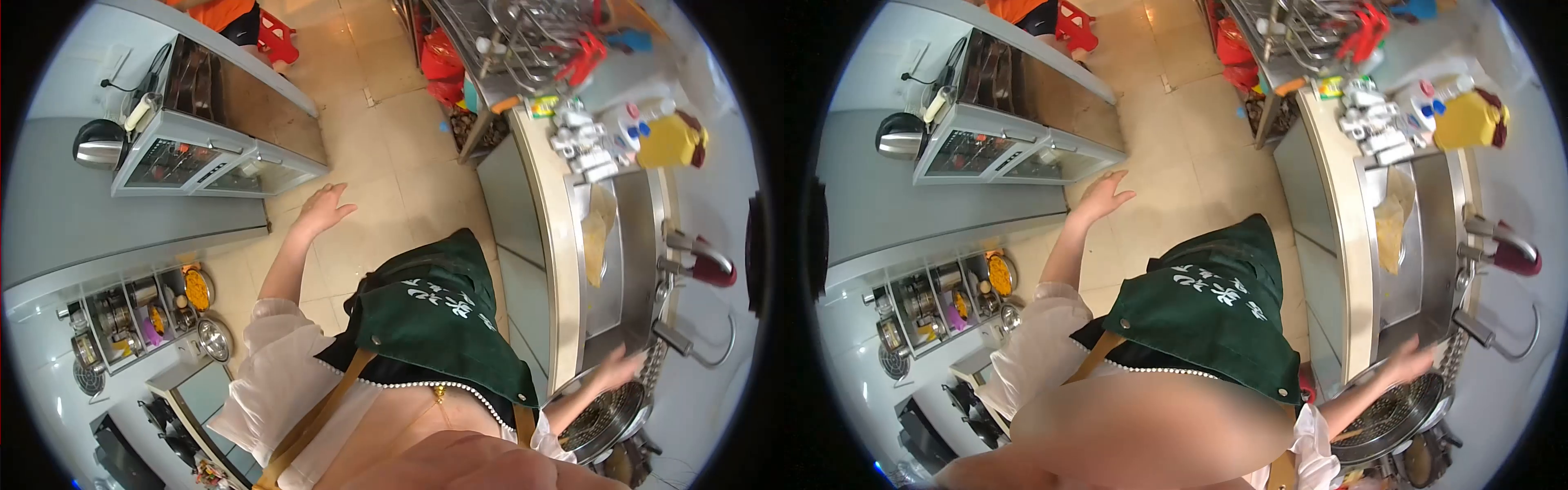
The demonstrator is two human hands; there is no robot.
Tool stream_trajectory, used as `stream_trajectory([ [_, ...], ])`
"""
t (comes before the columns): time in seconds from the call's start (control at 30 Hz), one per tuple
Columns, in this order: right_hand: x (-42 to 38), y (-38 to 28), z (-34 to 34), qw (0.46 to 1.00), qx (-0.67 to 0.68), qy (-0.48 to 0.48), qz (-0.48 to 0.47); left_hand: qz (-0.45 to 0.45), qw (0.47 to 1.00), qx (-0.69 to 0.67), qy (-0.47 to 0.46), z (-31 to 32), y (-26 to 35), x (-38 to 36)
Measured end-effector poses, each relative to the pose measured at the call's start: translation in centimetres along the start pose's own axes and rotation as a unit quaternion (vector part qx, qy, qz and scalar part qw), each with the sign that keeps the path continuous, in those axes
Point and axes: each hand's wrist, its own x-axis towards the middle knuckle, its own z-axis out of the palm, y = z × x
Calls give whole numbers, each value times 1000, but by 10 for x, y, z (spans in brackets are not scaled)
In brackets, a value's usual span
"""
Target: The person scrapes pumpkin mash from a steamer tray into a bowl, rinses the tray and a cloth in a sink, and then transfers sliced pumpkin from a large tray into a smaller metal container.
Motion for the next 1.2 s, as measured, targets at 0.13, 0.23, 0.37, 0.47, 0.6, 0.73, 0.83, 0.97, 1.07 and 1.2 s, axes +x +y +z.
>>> stream_trajectory([
  [0.13,12,-196,68,756,462,-452,-109,204,917,-342,31,-66,25,34],
  [0.23,-34,-337,144,630,516,-576,-69,198,850,-485,-62,-55,19,87],
  [0.37,-55,-460,124,720,222,-381,-536,113,993,43,13,-22,-5,176],
  [0.47,-30,-533,104,610,350,-522,-482,197,971,-130,32,-91,-7,217],
  [0.6,20,-618,66,640,324,-302,-628,174,900,-321,239,-229,34,279],
  [0.73,70,-691,-10,642,430,-170,-612,337,809,-305,372,-358,92,337],
  [0.83,113,-724,-84,667,489,-23,-561,388,764,-356,374,-398,130,394],
  [0.97,152,-758,-144,758,427,166,-464,415,763,-404,287,-408,160,454],
  [1.07,180,-807,-165,851,277,196,-401,441,759,-403,259,-409,169,476],
  [1.2,229,-870,-145,905,131,231,-334,497,724,-445,180,-411,174,488],
])
